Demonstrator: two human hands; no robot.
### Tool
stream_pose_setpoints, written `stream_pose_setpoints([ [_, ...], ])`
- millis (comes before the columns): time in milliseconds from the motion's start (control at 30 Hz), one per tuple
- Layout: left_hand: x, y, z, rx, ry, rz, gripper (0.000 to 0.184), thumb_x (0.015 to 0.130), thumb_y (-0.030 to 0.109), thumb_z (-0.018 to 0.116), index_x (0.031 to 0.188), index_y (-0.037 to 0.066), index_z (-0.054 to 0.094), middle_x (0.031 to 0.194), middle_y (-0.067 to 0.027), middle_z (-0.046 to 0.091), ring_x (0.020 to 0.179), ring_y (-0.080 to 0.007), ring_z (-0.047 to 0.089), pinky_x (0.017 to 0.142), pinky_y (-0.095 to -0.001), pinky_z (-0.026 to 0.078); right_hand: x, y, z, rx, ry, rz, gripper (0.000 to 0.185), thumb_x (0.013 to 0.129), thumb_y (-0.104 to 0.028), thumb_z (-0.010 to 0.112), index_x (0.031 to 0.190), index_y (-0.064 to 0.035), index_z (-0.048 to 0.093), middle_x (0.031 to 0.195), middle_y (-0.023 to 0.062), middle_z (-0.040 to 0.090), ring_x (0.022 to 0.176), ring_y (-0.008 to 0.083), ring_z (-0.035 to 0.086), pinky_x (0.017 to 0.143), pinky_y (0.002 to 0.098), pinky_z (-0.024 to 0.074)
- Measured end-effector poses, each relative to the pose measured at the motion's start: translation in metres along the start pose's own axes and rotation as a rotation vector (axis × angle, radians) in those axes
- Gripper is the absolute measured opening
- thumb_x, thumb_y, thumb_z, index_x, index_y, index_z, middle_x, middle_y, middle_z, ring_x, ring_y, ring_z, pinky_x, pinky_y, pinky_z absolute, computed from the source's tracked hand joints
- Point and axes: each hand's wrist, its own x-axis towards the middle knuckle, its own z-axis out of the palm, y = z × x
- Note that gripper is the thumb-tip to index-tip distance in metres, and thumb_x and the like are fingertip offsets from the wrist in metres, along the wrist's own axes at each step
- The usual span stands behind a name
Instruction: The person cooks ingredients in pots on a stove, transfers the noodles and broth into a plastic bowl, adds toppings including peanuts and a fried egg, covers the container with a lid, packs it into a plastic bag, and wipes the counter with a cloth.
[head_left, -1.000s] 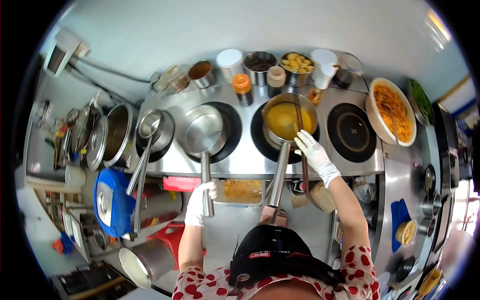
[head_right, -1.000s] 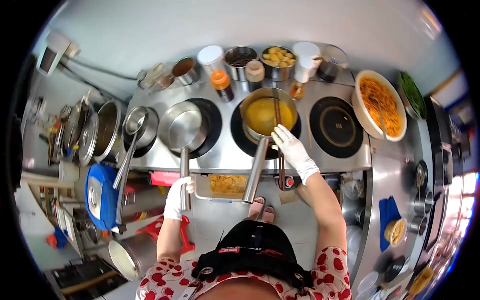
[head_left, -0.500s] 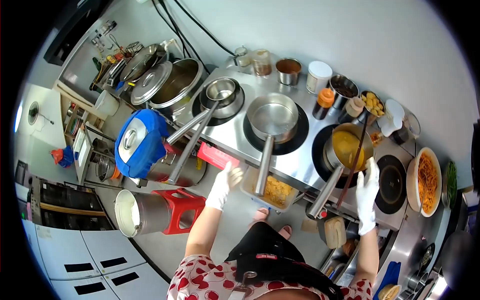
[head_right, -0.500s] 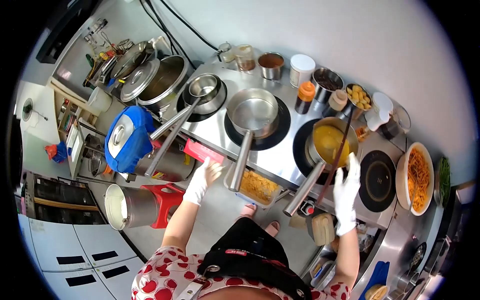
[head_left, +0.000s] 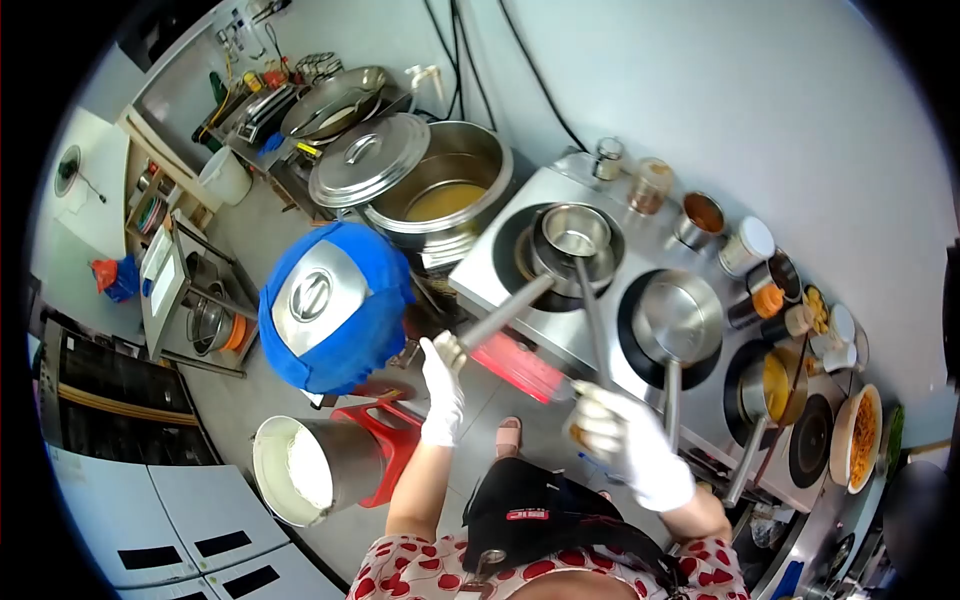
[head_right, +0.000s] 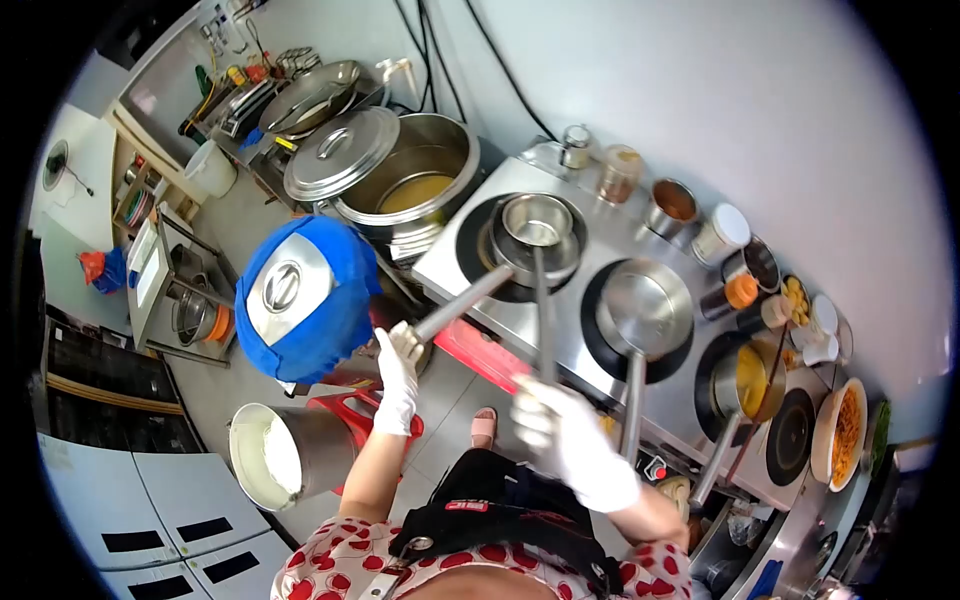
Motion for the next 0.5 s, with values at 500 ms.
stream_pose_setpoints([
  [500, 0.031, -0.020, -0.163, 0.211, 0.246, -0.189, 0.029, 0.097, 0.029, 0.048, 0.100, 0.002, 0.060, 0.087, -0.0065, 0.065, 0.073, -0.0144, 0.061, 0.066, -0.0270, 0.049, 0.218, -0.141, 0.105, -1.189, 0.214, -0.054, 0.014, 0.088, -0.014, 0.055, 0.095, -0.0034, 0.050, 0.064, -0.0009, 0.049, 0.043, 0.0062, 0.044, 0.034, 0.0200, 0.0365],
])
